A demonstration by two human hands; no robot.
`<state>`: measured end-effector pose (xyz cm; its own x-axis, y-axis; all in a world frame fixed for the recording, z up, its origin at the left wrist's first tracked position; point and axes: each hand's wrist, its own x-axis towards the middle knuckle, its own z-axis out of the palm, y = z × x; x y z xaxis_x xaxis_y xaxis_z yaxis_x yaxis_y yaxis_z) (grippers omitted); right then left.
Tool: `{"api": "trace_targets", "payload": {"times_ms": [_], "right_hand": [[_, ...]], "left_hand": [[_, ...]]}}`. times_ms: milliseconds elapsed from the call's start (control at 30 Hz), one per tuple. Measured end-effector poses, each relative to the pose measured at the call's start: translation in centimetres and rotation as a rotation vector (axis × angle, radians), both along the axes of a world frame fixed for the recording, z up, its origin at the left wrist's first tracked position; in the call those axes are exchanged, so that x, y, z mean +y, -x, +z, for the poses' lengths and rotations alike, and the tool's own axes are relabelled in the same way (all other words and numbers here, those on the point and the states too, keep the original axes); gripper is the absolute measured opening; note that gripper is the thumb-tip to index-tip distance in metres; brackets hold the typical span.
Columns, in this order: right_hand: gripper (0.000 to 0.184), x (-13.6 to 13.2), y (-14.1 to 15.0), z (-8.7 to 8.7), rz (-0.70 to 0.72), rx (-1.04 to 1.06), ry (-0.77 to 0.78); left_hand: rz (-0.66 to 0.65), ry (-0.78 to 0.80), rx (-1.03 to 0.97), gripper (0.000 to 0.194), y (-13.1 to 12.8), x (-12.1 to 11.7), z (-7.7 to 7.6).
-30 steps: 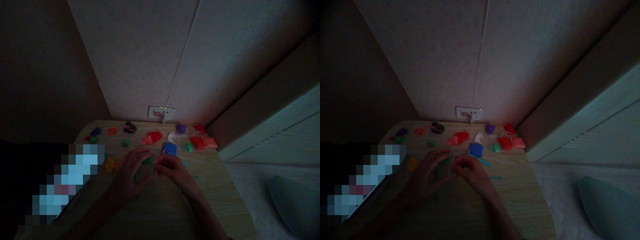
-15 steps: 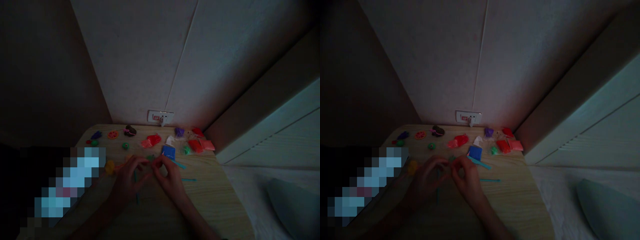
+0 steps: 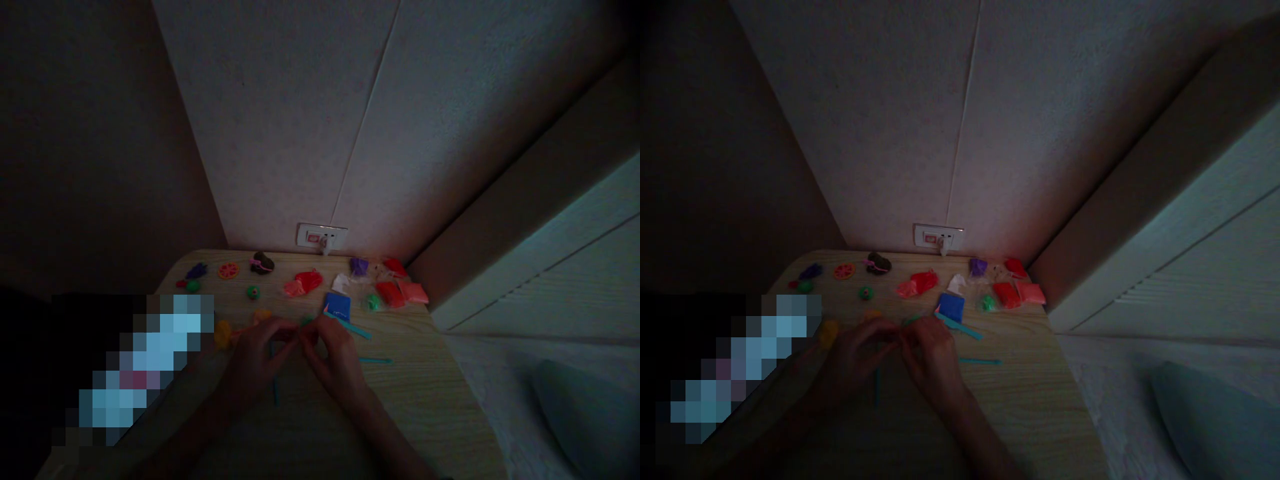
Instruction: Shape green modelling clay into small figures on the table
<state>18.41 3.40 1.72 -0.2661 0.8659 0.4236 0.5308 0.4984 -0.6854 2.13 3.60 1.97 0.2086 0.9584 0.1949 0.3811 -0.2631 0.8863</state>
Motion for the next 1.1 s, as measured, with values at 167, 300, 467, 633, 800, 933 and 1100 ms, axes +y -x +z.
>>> {"api": "trace_targets", "payload": {"times_ms": [167,300,467,633,800,933,1100], "right_hand": [[0.012,-0.2,0.5,0.0,-0.005,-0.061,-0.072],[0.011,-0.5,1.0,0.0,-0.069,-0.133,-0.114],[0.021,-0.8,1.3,0.1,-0.098,-0.173,-0.115],[0.030,-0.9,1.3,-0.2,-0.107,-0.202,-0.053],[0.031,-0.8,1.5,-0.6,-0.077,-0.139,0.027],[0.029,-0.8,1.6,-0.5,-0.056,-0.129,0.018],[0.029,-1.0,1.6,-0.4,-0.039,-0.133,-0.044]], "left_hand": [[0.038,-0.016,0.028,0.011,0.1,-0.1,0.0],[0.057,-0.108,0.116,0.012,0.0,-0.2,0.1],[0.061,-0.264,0.232,0.013,-0.2,-0.5,0.3],[0.067,-0.262,0.260,0.014,-0.2,-0.5,0.4],[0.075,-0.177,0.195,0.014,0.0,-0.3,1.0],[0.076,-0.118,0.136,0.011,0.1,-0.3,1.3],[0.061,-0.103,0.143,0.010,-0.1,-0.5,1.2]]}}
